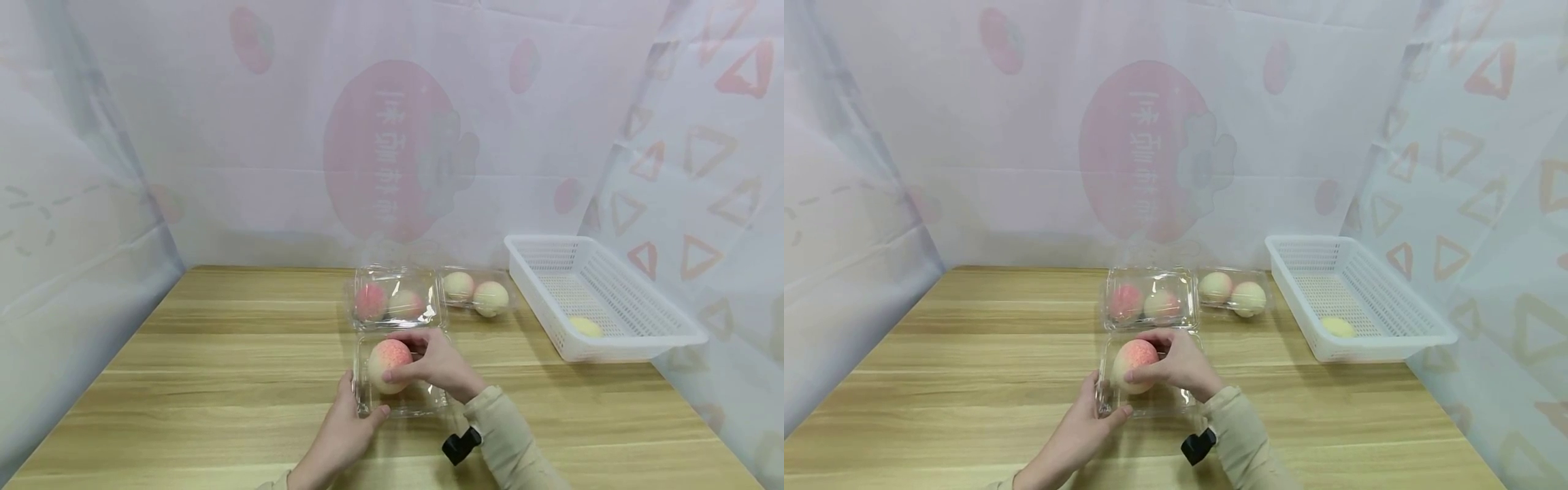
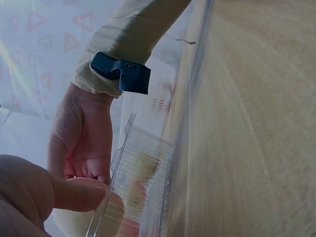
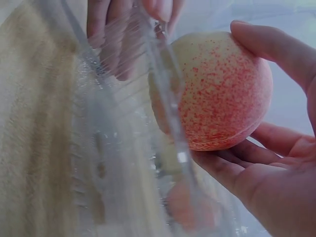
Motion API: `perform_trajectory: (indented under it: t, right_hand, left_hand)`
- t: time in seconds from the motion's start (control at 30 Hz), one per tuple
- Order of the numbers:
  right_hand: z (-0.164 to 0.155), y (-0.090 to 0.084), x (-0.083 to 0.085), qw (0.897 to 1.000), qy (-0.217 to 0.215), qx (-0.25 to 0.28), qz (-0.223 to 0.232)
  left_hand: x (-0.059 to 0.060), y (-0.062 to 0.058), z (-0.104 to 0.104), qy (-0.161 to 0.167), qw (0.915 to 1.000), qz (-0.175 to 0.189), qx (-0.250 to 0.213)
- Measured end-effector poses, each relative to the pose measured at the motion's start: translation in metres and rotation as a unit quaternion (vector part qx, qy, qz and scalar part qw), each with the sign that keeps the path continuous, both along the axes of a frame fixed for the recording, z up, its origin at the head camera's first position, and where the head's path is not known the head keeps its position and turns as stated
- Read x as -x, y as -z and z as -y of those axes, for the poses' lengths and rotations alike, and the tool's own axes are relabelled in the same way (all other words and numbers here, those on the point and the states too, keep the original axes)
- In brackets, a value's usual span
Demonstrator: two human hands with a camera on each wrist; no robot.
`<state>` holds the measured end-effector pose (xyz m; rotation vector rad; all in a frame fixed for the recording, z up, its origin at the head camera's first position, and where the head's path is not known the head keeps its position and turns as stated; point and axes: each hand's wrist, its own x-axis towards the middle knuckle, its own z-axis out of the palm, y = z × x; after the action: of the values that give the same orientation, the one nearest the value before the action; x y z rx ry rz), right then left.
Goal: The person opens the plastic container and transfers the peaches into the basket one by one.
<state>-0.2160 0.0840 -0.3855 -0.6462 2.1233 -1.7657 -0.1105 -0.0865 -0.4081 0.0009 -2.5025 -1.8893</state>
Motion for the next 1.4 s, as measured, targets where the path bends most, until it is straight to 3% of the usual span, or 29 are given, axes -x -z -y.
perform_trajectory:
  t: [0.5,1.4]
  right_hand:
    - [-0.025,-0.018,0.004,0.999,0.025,0.024,-0.008]
    - [-0.104,-0.046,0.010,0.992,0.106,0.057,-0.050]
  left_hand:
    - [-0.001,-0.001,-0.002,-0.005,1.0000,0.000,0.002]
    - [0.000,-0.003,0.000,-0.011,0.9997,0.011,0.018]
